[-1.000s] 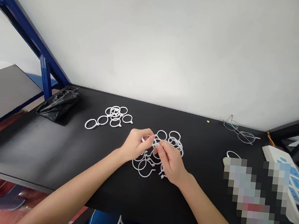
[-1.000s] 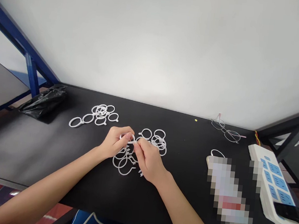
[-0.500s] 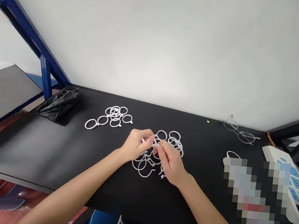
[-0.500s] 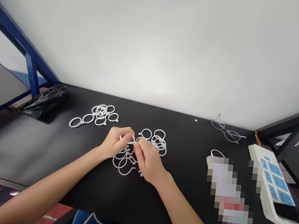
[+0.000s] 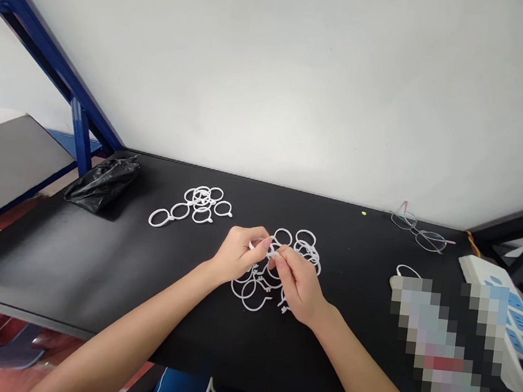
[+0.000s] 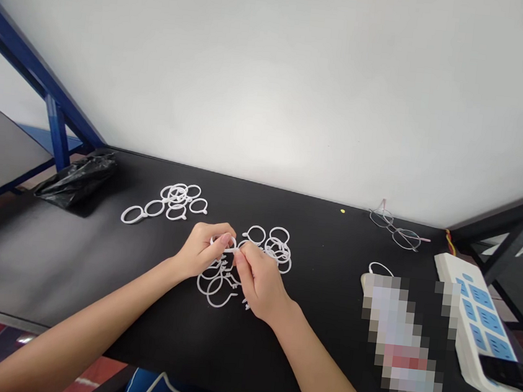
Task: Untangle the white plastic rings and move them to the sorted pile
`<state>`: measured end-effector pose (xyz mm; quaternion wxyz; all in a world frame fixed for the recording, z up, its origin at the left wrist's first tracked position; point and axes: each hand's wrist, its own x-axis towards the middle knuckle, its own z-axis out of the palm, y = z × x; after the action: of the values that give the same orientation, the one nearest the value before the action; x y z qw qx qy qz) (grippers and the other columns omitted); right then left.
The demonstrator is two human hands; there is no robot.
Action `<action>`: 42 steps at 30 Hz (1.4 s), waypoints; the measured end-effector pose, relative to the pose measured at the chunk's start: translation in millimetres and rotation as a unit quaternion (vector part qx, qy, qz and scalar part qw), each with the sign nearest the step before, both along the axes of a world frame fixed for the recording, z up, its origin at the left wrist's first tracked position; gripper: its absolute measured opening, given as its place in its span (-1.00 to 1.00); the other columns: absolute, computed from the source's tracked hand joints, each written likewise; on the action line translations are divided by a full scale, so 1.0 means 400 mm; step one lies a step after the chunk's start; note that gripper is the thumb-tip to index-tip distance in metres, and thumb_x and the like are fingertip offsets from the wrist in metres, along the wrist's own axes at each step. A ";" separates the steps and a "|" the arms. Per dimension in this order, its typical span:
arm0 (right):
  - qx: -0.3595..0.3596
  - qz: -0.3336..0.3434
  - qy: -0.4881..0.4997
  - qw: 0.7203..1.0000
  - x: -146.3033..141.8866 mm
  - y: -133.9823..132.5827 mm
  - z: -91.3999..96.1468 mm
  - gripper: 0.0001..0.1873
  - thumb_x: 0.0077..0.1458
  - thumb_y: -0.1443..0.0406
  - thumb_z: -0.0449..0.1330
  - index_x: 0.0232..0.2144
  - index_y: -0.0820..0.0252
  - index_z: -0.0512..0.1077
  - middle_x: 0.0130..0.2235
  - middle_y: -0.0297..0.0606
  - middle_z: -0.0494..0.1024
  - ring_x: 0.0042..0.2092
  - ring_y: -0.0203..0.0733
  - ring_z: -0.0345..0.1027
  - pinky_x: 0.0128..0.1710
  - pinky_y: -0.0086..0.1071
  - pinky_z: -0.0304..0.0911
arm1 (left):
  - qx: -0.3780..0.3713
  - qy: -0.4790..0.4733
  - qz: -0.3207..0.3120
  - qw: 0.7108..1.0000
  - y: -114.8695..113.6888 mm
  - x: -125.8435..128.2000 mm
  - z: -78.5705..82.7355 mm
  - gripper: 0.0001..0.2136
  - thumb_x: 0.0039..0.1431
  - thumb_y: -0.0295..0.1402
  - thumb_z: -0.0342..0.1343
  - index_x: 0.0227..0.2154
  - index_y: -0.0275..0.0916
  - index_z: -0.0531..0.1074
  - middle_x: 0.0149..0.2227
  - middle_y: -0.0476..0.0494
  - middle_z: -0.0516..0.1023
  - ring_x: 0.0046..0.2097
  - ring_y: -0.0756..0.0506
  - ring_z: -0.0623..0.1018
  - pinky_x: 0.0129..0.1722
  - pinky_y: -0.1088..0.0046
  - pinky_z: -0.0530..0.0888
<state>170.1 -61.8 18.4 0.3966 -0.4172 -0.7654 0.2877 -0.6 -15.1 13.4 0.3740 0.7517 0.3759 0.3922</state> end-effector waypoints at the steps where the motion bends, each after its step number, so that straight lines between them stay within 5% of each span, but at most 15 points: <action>1: 0.000 0.001 0.001 1.000 0.000 0.000 0.000 -0.72 0.33 0.30 -0.12 -0.44 0.14 0.23 -0.42 -0.32 0.38 -0.43 -0.28 0.25 -0.39 -0.34 0.21 | 0.001 -0.002 -0.001 1.000 0.001 0.000 0.000 -0.62 0.28 -0.14 -0.11 -0.51 -0.30 0.37 -0.65 0.05 0.30 -0.61 0.08 0.28 -0.54 0.55 0.23; 11: 0.010 -0.004 0.007 1.000 0.000 -0.001 -0.006 -0.74 0.32 0.32 -0.09 -0.44 0.14 0.22 -0.43 -0.34 0.34 -0.45 -0.31 0.19 -0.42 -0.36 0.17 | -0.013 -0.017 -0.008 1.000 0.000 0.002 0.000 -0.63 0.26 -0.14 -0.07 -0.52 -0.30 0.37 -0.66 0.07 0.25 -0.61 0.09 0.23 -0.56 0.54 0.17; 14: 0.030 -0.017 0.025 0.999 0.001 -0.002 -0.010 -0.80 0.29 0.33 -0.02 -0.42 0.14 0.23 -0.46 -0.39 0.30 -0.50 -0.35 0.12 -0.49 -0.40 0.13 | -0.097 -0.080 -0.003 0.992 0.009 0.010 0.000 -0.62 0.23 -0.10 -0.05 -0.53 -0.30 0.38 -0.69 0.07 0.24 -0.63 0.07 0.27 -0.55 0.54 0.22; 16: 0.045 -0.040 0.040 0.997 0.003 -0.001 -0.011 -0.85 0.27 0.34 0.02 -0.39 0.14 0.25 -0.44 -0.39 0.32 -0.51 -0.36 0.13 -0.50 -0.42 0.12 | -0.223 -0.195 -0.001 0.955 0.025 0.010 0.005 -0.59 0.22 -0.06 -0.07 -0.55 -0.28 0.36 -0.75 0.12 0.11 -0.66 0.06 0.25 -0.53 0.52 0.30; 19: 0.055 -0.088 0.060 0.993 0.005 0.002 -0.014 -0.90 0.25 0.35 0.06 -0.36 0.14 0.28 -0.44 -0.38 0.36 -0.49 -0.35 0.20 -0.49 -0.43 0.15 | -0.419 -0.406 -0.005 0.812 0.059 -0.012 0.017 -0.56 0.23 -0.03 -0.13 -0.56 -0.27 0.32 -0.75 0.17 -0.02 -0.69 0.08 0.13 -0.55 0.51 0.35; 21: 0.056 -0.107 0.068 0.990 0.006 0.004 -0.016 -0.91 0.24 0.36 0.07 -0.35 0.13 0.29 -0.46 -0.38 0.36 -0.49 -0.35 0.21 -0.49 -0.43 0.16 | -0.459 -0.516 0.023 0.723 0.078 -0.034 0.024 -0.59 0.26 -0.09 -0.14 -0.51 -0.30 0.34 -0.73 0.17 -0.01 -0.68 0.11 0.11 -0.58 0.57 0.32; 24: 0.066 -0.112 0.085 0.988 0.003 0.002 -0.020 -0.93 0.23 0.37 0.09 -0.33 0.13 0.30 -0.45 -0.37 0.40 -0.48 -0.34 0.27 -0.48 -0.43 0.20 | -0.464 -0.600 0.087 0.646 0.091 -0.057 0.026 -0.66 0.29 -0.18 -0.12 -0.44 -0.34 0.35 -0.69 0.16 0.04 -0.68 0.13 0.15 -0.60 0.62 0.30; 32: 0.080 -0.121 0.102 0.984 0.001 -0.003 -0.018 -0.94 0.22 0.38 0.09 -0.27 0.12 0.32 -0.40 -0.33 0.48 -0.41 -0.28 0.40 -0.45 -0.41 0.29 | -0.483 -0.656 0.117 0.568 0.085 -0.054 0.021 -0.72 0.28 -0.38 -0.24 -0.35 -0.38 0.35 -0.65 0.09 0.13 -0.65 0.09 0.25 -0.61 0.60 0.34; 42: 0.071 -0.132 0.082 0.985 -0.002 -0.001 -0.018 -0.96 0.22 0.36 0.09 -0.27 0.14 0.33 -0.41 -0.32 0.52 -0.50 -0.33 0.35 -0.49 -0.42 0.29 | -0.448 -0.690 0.175 0.541 0.083 -0.059 0.021 -0.68 0.17 -0.43 -0.26 -0.21 -0.44 0.36 -0.61 0.04 0.22 -0.64 0.07 0.31 -0.52 0.53 0.46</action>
<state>169.3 -62.1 11.4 0.5213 -0.4604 -0.6870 0.2106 -24.2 18.1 21.8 0.7299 -0.0975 0.2521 0.6278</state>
